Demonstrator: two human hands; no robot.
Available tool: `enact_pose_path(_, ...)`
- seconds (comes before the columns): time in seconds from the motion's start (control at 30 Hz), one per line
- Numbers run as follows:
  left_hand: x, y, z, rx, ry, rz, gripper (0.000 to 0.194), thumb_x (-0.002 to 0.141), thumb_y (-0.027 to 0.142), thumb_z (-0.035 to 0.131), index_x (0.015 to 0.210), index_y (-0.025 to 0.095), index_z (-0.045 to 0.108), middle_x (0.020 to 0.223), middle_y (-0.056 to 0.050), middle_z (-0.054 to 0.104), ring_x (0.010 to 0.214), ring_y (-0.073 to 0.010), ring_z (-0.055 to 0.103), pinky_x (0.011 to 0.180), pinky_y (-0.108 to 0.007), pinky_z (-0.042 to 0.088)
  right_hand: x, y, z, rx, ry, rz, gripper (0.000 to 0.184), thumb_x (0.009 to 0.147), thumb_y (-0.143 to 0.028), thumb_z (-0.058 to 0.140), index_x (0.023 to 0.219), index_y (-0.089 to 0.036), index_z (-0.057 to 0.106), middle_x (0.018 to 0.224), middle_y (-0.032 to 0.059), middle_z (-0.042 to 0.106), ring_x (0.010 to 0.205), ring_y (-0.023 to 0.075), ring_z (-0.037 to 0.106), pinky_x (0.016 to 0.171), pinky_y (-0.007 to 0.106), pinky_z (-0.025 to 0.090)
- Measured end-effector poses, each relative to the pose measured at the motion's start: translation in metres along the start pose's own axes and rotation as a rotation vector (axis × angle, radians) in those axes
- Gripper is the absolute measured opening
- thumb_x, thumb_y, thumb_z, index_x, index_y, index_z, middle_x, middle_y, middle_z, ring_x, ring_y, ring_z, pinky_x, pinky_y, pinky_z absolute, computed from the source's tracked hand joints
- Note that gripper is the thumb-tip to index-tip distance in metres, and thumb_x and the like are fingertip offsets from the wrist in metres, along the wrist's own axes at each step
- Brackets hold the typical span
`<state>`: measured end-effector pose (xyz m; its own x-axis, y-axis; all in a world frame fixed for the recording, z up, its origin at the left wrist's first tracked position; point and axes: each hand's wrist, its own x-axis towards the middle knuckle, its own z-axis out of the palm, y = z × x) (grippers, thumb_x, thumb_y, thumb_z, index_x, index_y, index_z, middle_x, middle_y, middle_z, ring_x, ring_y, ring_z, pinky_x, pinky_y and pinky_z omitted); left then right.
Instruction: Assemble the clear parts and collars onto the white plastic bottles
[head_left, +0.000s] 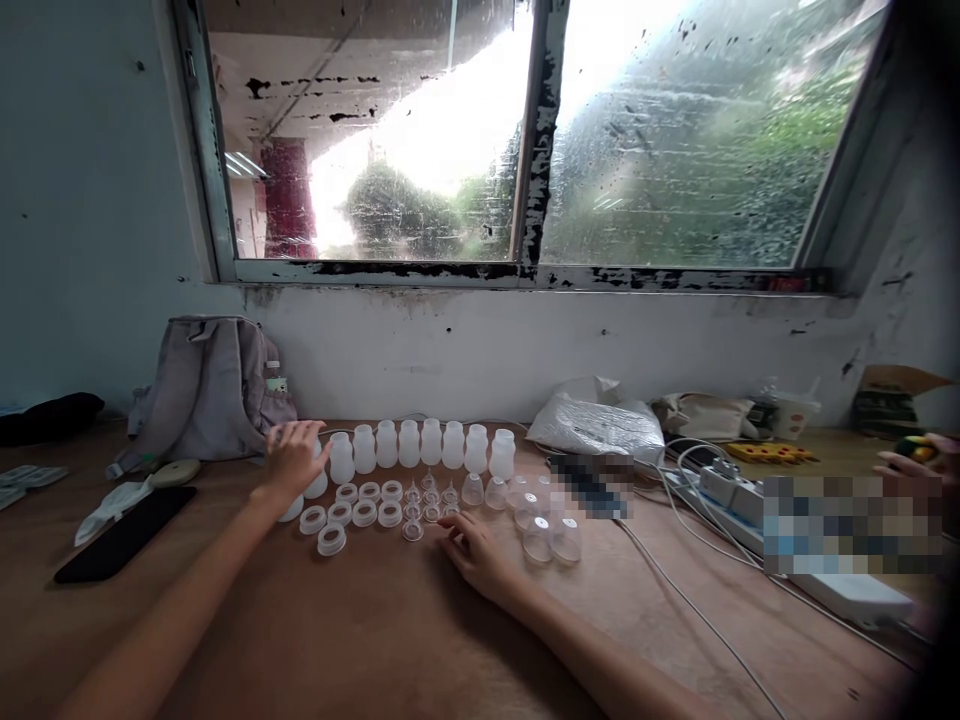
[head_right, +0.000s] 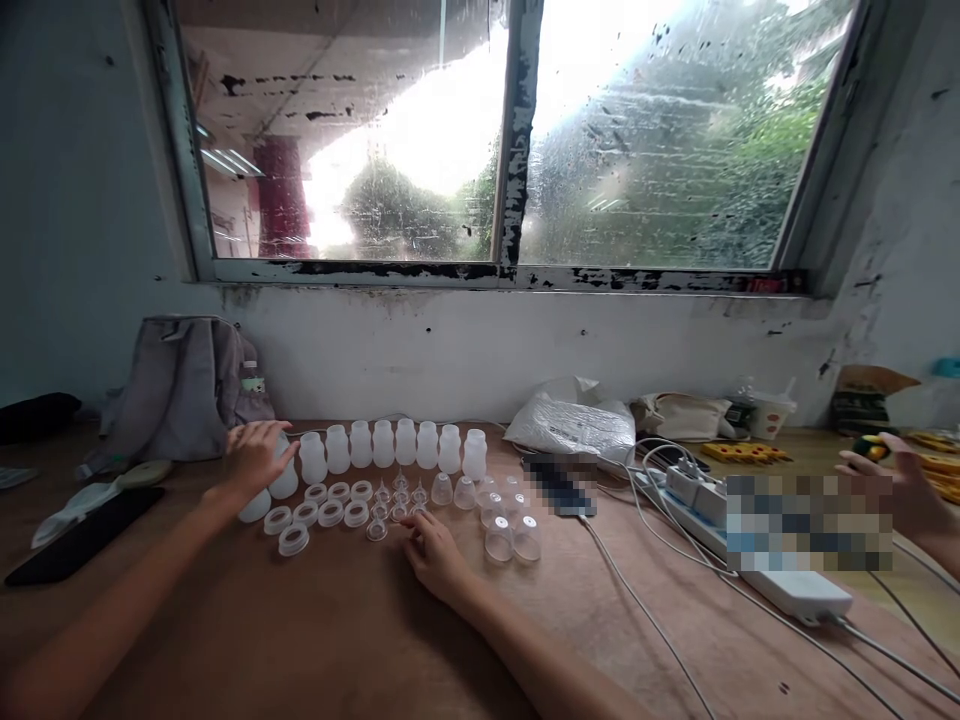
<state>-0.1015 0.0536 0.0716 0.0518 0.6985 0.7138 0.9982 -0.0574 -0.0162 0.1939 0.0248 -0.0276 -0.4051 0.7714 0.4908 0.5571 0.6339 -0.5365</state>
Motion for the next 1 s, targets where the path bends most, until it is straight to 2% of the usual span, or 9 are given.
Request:
enact_pose_path(0.13, -0.035, 0.045, 0.017, -0.23, -0.131, 0.212, 0.022, 0.08, 0.03, 0.04, 0.09, 0.019, 0.056, 0.096, -0.008, 0.059, 0.094, -0.0228, 0.05, 0.084, -0.037, 0.034, 0.005, 0.011, 0.0, -0.239, 0.127, 0.075, 0.016, 0.078, -0.015, 0.04, 0.087, -0.018, 0.053, 0.088, 0.0055, 0.054, 0.079, 0.017, 0.052, 0.073, 0.029, 0.04)
enact_pose_path(0.23, -0.065, 0.074, 0.04, -0.253, -0.133, 0.265, 0.024, 0.079, 0.032, 0.043, 0.094, 0.019, 0.056, 0.112, -0.01, 0.052, 0.103, -0.0252, 0.045, 0.088, -0.042, 0.032, 0.009, 0.021, -0.002, -0.358, 0.12, 0.109, 0.021, 0.078, -0.016, 0.041, 0.096, -0.018, 0.051, 0.093, 0.0077, 0.052, 0.084, 0.0187, 0.051, 0.075, 0.03, 0.038)
enact_pose_path(0.33, -0.081, 0.084, 0.059, -0.257, -0.12, 0.256, 0.026, 0.08, 0.035, 0.042, 0.096, 0.019, 0.055, 0.119, -0.011, 0.047, 0.109, -0.0271, 0.041, 0.092, -0.046, 0.028, 0.012, 0.03, -0.002, -0.429, 0.048, 0.124, 0.028, 0.078, -0.02, 0.043, 0.106, -0.018, 0.048, 0.096, 0.0092, 0.051, 0.087, 0.0201, 0.05, 0.076, 0.03, 0.037)
enact_pose_path(0.43, -0.086, 0.081, 0.064, -0.29, -0.146, 0.231, 0.025, 0.08, 0.035, 0.041, 0.091, 0.019, 0.056, 0.116, -0.01, 0.048, 0.11, -0.027, 0.04, 0.091, -0.046, 0.031, 0.013, 0.034, -0.002, -0.393, 0.024, 0.112, 0.019, 0.079, -0.022, 0.042, 0.095, -0.018, 0.052, 0.092, 0.0073, 0.05, 0.085, 0.0185, 0.05, 0.075, 0.029, 0.038)
enact_pose_path(0.53, -0.084, 0.078, 0.058, -0.346, -0.182, 0.229, 0.021, 0.08, 0.034, 0.042, 0.084, 0.02, 0.057, 0.113, -0.008, 0.049, 0.108, -0.0256, 0.041, 0.088, -0.044, 0.035, 0.012, 0.029, -0.005, -0.288, 0.047, 0.085, 0.011, 0.077, -0.024, 0.046, 0.086, -0.018, 0.051, 0.088, 0.0048, 0.05, 0.081, 0.017, 0.05, 0.072, 0.028, 0.039)
enact_pose_path(0.63, -0.083, 0.081, 0.046, -0.438, -0.162, 0.228, 0.016, 0.082, 0.03, 0.041, 0.085, 0.02, 0.054, 0.108, -0.006, 0.051, 0.105, -0.0238, 0.044, 0.088, -0.042, 0.037, 0.007, 0.012, -0.009, -0.204, 0.039, 0.003, 0.011, 0.078, -0.025, 0.047, 0.086, -0.018, 0.05, 0.087, 0.0042, 0.05, 0.08, 0.0166, 0.05, 0.073, 0.029, 0.038)
enact_pose_path(0.77, -0.084, 0.089, 0.027, -0.61, -0.098, 0.243, 0.02, 0.081, 0.027, 0.043, 0.099, 0.021, 0.047, 0.103, -0.006, 0.053, 0.1, -0.0213, 0.048, 0.087, -0.038, 0.039, -0.005, -0.018, -0.012, -0.162, -0.103, -0.151, 0.015, 0.074, -0.024, 0.051, 0.089, -0.021, 0.052, 0.094, 0.0049, 0.051, 0.087, 0.0187, 0.048, 0.078, 0.031, 0.036)
enact_pose_path(0.9, -0.088, 0.095, 0.011, -0.697, -0.101, 0.386, 0.031, 0.08, 0.03, 0.046, 0.108, 0.019, 0.043, 0.102, -0.008, 0.054, 0.098, -0.0216, 0.049, 0.086, -0.036, 0.039, -0.011, -0.033, -0.008, -0.152, -0.232, -0.209, 0.029, 0.067, -0.016, 0.054, 0.095, -0.023, 0.053, 0.099, 0.0041, 0.052, 0.092, 0.0206, 0.046, 0.082, 0.033, 0.034)
enact_pose_path(1.0, -0.09, 0.098, 0.004, -0.715, -0.187, 0.541, 0.037, 0.079, 0.035, 0.047, 0.112, 0.019, 0.043, 0.101, -0.008, 0.055, 0.096, -0.022, 0.049, 0.084, -0.036, 0.04, -0.01, -0.025, -0.002, -0.08, -0.166, -0.154, 0.033, 0.067, -0.009, 0.047, 0.097, -0.022, 0.053, 0.1, 0.0043, 0.052, 0.094, 0.0197, 0.046, 0.082, 0.033, 0.034)
